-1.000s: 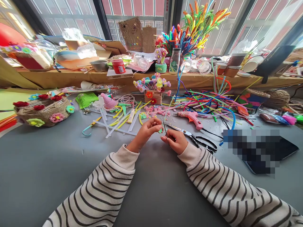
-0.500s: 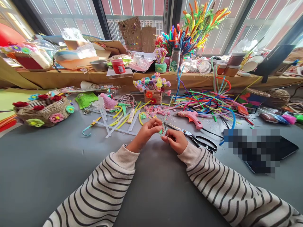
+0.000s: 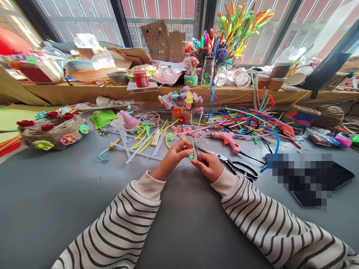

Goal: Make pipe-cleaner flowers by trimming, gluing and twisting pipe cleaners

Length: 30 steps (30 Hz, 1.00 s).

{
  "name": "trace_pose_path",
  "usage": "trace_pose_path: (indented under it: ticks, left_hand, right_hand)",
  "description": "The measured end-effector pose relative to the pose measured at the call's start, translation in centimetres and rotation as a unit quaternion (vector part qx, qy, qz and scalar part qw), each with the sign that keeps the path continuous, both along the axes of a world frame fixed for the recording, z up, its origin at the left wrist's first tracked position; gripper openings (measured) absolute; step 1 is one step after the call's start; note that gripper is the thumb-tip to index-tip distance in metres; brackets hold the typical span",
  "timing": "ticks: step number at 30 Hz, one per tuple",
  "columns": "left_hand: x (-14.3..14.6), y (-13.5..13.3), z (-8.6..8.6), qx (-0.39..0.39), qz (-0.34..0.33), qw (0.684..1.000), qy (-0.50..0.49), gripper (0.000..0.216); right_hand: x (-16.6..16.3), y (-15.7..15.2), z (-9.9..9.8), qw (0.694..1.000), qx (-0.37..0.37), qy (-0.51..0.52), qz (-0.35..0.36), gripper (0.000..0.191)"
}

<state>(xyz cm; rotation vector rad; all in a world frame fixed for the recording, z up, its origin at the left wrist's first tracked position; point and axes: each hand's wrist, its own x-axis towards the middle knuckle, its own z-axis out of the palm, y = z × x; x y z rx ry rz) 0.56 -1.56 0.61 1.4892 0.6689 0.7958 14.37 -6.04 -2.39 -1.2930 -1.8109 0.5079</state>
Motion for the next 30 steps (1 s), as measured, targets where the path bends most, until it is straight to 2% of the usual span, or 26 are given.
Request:
trace_pose_path:
  ticks: [7,15,22,30]
  left_hand:
    - [0.05,0.18,-0.20,0.001,0.003,1.000,-0.001,0.010]
    - [0.09,-0.23,0.14,0.027,-0.009,0.999,0.022,0.014]
    - [0.04,-0.03,-0.05,0.020,-0.008,0.999,0.031,0.015]
    - [-0.04,-0.04,0.03,-0.008,-0.016,1.000,0.008,0.013]
  right_hand:
    - [0.06,0.16,-0.44,1.000,0.002,0.002,-0.007,0.029]
    - [0.04,0.05,-0.13,0.999,-0.029,0.013,0.031,0.032]
    - [0.06,0.08,-0.20,1.000,0.013,-0.002,-0.024,0.032]
    - [0.14,0.26,-0.48,1.000,0.011,-0.003,-0.020,0.034]
